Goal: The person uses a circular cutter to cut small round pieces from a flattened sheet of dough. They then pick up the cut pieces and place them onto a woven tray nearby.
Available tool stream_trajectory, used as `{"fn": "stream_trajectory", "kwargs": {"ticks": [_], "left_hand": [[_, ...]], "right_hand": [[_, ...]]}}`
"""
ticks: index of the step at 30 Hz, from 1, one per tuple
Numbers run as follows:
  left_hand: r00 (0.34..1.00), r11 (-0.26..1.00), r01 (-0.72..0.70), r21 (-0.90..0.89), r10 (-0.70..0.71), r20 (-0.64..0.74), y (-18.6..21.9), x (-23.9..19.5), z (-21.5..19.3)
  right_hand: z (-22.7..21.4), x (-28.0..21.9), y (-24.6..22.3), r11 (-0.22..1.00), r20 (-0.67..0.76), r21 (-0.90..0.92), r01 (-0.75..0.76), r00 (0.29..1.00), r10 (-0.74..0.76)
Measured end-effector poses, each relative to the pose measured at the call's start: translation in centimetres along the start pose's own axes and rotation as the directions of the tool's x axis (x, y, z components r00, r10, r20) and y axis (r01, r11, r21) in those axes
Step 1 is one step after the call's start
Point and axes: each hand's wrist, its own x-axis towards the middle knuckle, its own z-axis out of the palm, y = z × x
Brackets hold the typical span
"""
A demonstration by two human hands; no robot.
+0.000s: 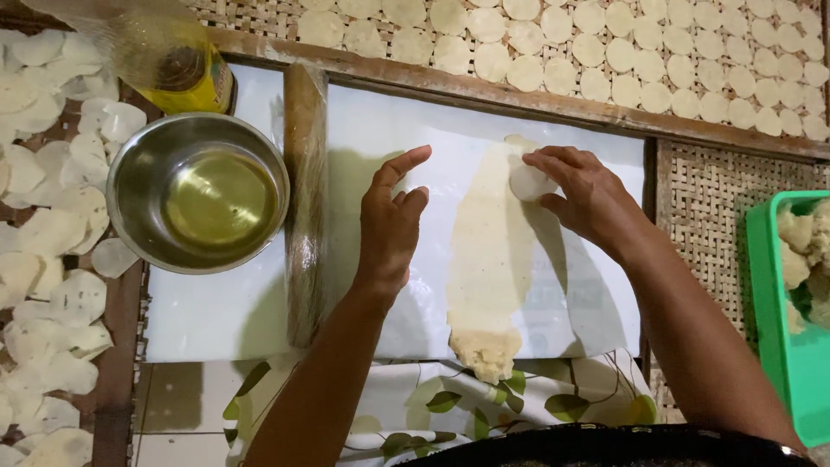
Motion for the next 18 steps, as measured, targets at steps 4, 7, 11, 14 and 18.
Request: {"fn": "stream_trajectory", "kwargs": {"ticks": [4,7,11,14,18], "left_hand": [[1.0,1.0,0.018,0.015,-0.018,-0.006,0.5,-0.2,0.1],[1.0,1.0,0.025,0.017,-0.025,-0.011,0.1,-0.3,-0.1],[1.0,1.0,0.022,0.013,-0.022,-0.014,0.3,-0.6,-0.2],[1.0,1.0,0.009,0.002,-0.009,-0.018,0.1,-0.7,0.0],[1.0,1.0,0.008,0.012,-0.007,-0.026,0.5,-0.6,0.1]], "right_hand": [[1.1,0.6,1.0,0.982,-0.011,-0.181,0.062,0.998,-0.065],[1.5,0.6,1.3,0.935,0.008,-0.338,0.111,0.993,-0.115],[0.8,0.9,1.5,0.924,0.051,-0.365,0.117,0.993,-0.106],[0.8,1.1,2.1,0.91,0.083,-0.392,0.137,0.99,-0.113],[0.1,1.2,0.8,0.918,0.11,-0.336,0.212,0.977,-0.185]]}}
